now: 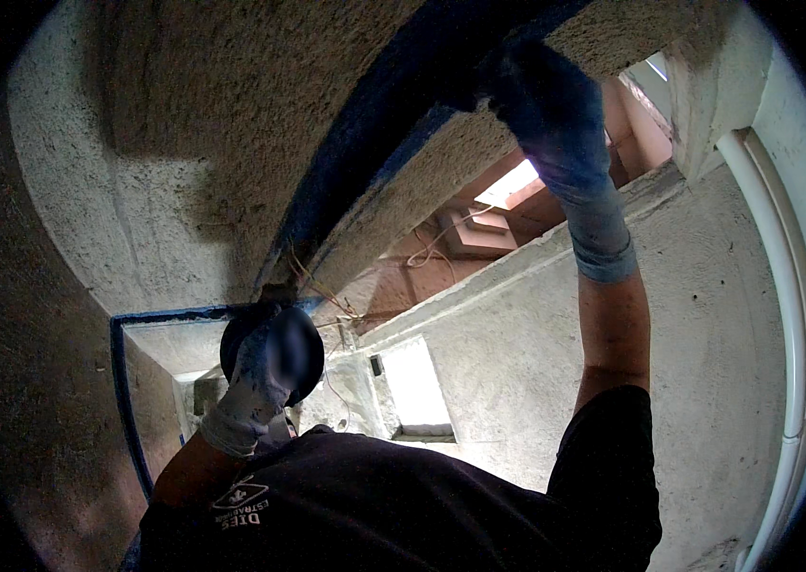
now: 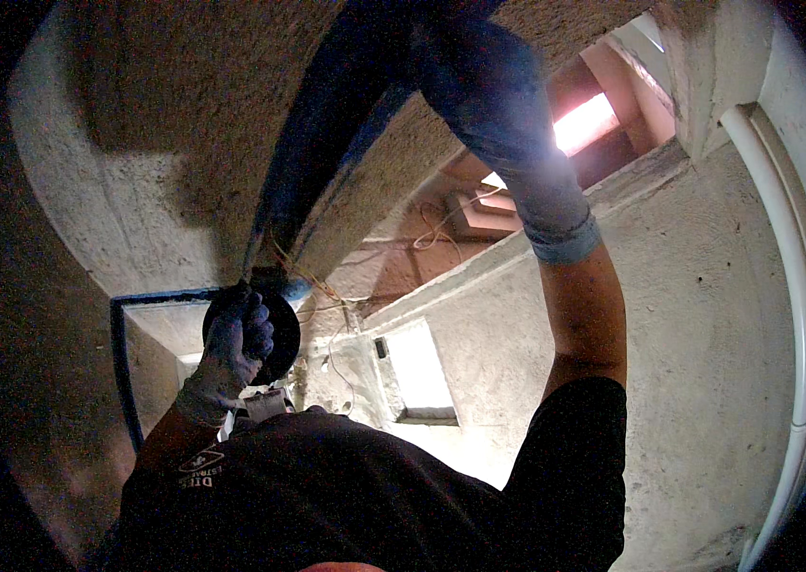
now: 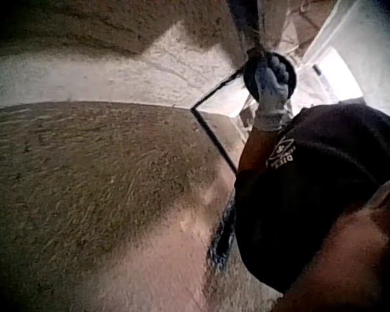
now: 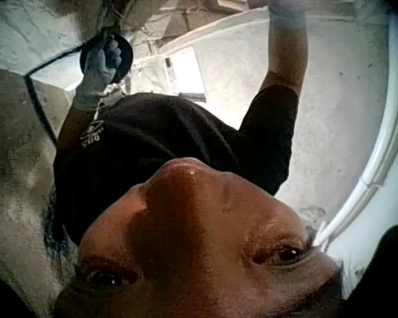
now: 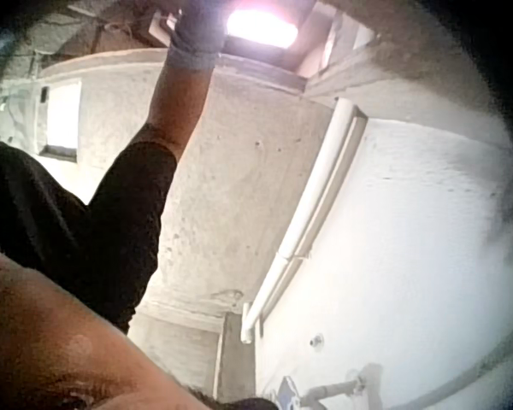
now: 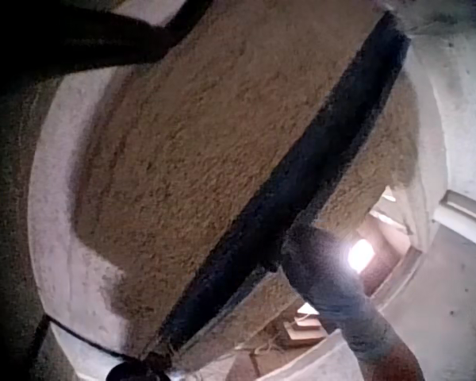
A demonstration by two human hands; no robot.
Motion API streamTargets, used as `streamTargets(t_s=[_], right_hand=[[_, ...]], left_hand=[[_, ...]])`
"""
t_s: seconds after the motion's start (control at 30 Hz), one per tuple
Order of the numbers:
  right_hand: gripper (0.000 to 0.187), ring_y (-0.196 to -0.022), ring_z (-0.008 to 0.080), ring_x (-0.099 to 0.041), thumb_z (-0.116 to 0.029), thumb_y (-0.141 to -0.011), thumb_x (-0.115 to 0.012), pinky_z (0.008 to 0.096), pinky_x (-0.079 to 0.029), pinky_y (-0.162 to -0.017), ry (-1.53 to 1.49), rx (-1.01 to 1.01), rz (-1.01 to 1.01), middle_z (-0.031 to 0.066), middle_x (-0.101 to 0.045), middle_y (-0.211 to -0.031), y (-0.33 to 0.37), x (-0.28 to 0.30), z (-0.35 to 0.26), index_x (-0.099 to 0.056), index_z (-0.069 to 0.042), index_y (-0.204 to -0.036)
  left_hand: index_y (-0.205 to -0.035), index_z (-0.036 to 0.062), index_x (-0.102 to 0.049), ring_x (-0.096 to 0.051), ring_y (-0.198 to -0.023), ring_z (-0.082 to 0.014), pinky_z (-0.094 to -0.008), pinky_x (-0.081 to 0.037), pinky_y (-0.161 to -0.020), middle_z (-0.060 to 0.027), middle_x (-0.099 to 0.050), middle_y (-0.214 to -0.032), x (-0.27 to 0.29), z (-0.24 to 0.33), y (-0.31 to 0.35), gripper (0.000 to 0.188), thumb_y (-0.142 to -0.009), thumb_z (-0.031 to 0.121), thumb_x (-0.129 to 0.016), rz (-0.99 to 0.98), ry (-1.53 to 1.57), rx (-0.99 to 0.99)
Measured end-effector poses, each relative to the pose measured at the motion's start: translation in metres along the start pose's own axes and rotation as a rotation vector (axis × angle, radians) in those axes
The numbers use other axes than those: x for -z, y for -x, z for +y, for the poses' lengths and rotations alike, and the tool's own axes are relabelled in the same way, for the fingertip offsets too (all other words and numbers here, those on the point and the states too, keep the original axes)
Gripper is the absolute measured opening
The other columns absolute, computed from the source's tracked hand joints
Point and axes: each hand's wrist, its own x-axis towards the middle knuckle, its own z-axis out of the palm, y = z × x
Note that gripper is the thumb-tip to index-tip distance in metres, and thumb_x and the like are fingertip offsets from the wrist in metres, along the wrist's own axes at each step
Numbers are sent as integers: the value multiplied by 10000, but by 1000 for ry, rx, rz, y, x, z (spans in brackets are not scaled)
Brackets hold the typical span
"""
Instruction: The person paints a blue stripe along the edge and underside of a concrete beam using a paintbrush and a small container of blue paint.
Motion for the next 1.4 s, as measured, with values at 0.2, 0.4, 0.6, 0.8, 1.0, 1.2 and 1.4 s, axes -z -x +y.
streamTargets(t_s=[0.2,0.4,0.6,0.8,1.0,1.2,1.4], right_hand=[[167,-750,132,-635,-118,-861,-604,240,-529,-632,337,123,115,92,-655,-904,12,-12,-20,-603,-17,-993],[107,-737,119,-629,-89,-868,-581,238,-519,-631,400,22,173,72,-660,-877,61,-41,-32,-612,-17,-941],[129,-655,149,-618,-128,-886,-550,269,-496,-589,404,42,326,79,-654,-773,79,-73,-28,-610,-15,-877],[100,-661,190,-617,-121,-856,-574,289,-494,-606,342,-90,319,88,-644,-763,87,-80,-44,-619,-31,-858],[55,-633,225,-604,-134,-812,-602,301,-477,-568,145,-55,589,57,-635,-751,58,-66,-30,-640,-95,-804],[53,-653,243,-596,-124,-822,-594,328,-457,-554,285,-52,451,75,-623,-759,89,-83,-37,-638,-94,-825],[99,-606,187,-598,-167,-834,-606,292,-464,-530,16,-70,296,88,-619,-689,-8,-26,-28,-614,-68,-833]], left_hand=[[-699,191,-415,-333,-475,-93,-242,-259,-413,57,-338,-573,-5,4,7,219,-873,223,-543,39,-85,-59],[-697,195,-423,-314,-473,-90,-241,-245,-413,59,-333,-570,-1,2,4,212,-867,219,-548,89,52,0],[-685,196,-428,-309,-459,-95,-248,-238,-407,55,-345,-558,5,2,0,213,-858,223,-549,98,84,23],[-663,193,-422,-322,-450,-96,-248,-241,-402,54,-355,-556,33,-4,-18,237,-867,229,-538,15,-73,-76],[-666,195,-417,-327,-459,-91,-243,-251,-407,56,-359,-564,6,6,4,241,-877,228,-529,37,24,-14],[-693,194,-422,-333,-473,-92,-243,-251,-408,57,-361,-574,8,2,2,209,-873,217,-526,26,11,-27],[-709,201,-423,-327,-472,-90,-237,-248,-409,60,-360,-574,16,3,-4,187,-868,207,-521,50,36,38]])
